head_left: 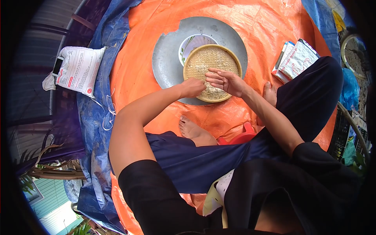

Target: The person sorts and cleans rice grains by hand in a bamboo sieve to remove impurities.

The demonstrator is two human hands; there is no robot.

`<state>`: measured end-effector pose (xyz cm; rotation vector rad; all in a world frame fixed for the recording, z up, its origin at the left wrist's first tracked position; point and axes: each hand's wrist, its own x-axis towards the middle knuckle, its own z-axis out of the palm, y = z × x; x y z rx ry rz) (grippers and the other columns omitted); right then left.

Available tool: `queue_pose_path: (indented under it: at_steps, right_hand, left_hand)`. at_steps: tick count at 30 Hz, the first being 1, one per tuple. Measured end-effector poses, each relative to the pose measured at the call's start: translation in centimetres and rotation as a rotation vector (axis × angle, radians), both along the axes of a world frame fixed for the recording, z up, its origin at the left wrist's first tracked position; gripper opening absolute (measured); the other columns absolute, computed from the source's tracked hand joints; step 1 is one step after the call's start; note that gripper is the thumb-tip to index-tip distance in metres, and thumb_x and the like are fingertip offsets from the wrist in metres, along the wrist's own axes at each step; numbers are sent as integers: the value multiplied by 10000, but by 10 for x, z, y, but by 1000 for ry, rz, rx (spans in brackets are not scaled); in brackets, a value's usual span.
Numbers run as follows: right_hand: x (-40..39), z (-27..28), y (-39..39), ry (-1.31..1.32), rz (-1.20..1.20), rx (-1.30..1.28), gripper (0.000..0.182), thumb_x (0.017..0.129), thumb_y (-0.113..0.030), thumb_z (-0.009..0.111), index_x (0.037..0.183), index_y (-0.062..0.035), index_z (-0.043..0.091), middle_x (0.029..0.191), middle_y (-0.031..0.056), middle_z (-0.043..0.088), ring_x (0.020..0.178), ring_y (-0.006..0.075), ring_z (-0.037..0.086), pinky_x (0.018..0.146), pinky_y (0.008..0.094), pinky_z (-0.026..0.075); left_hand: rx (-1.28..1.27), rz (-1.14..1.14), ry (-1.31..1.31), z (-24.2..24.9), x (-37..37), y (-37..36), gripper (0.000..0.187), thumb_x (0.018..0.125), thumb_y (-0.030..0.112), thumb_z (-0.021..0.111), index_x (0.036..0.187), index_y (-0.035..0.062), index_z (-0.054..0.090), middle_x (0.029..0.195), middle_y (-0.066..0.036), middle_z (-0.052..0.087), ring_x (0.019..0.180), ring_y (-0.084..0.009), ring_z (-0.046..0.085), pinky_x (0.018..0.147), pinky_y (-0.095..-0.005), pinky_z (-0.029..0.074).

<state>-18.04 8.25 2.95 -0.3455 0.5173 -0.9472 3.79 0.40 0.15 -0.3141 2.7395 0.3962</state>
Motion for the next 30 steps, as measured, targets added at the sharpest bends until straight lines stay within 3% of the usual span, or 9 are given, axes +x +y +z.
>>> queue_pose_path:
  at_steps: [5,14,30]
  right_hand:
    - [-3,-1,-2,-63,-12,71,464,967,-224,442,1341,49,407,1274,205,548,1183,273,555,1020,353,461]
    - [-6,-4,-2,-65,-5,71,453,961,-220,472,1324,48,431,1171,180,611,1118,275,598,992,348,485]
    - [-3,2,-3,-39,-16,64,489,956,-217,474,1360,47,387,1243,218,557,1173,278,559,1034,355,458]
  left_hand:
    - [7,2,7,0,1,1,128,773,132,587,807,12,561,786,-149,597,744,-338,623,632,-466,485]
    - [15,-14,54,1,2,1,111,776,118,571,802,11,559,765,-146,589,718,-340,617,623,-466,481]
    - [20,-4,19,5,-1,1,107,771,108,572,802,6,557,788,-145,593,748,-335,620,629,-468,482]
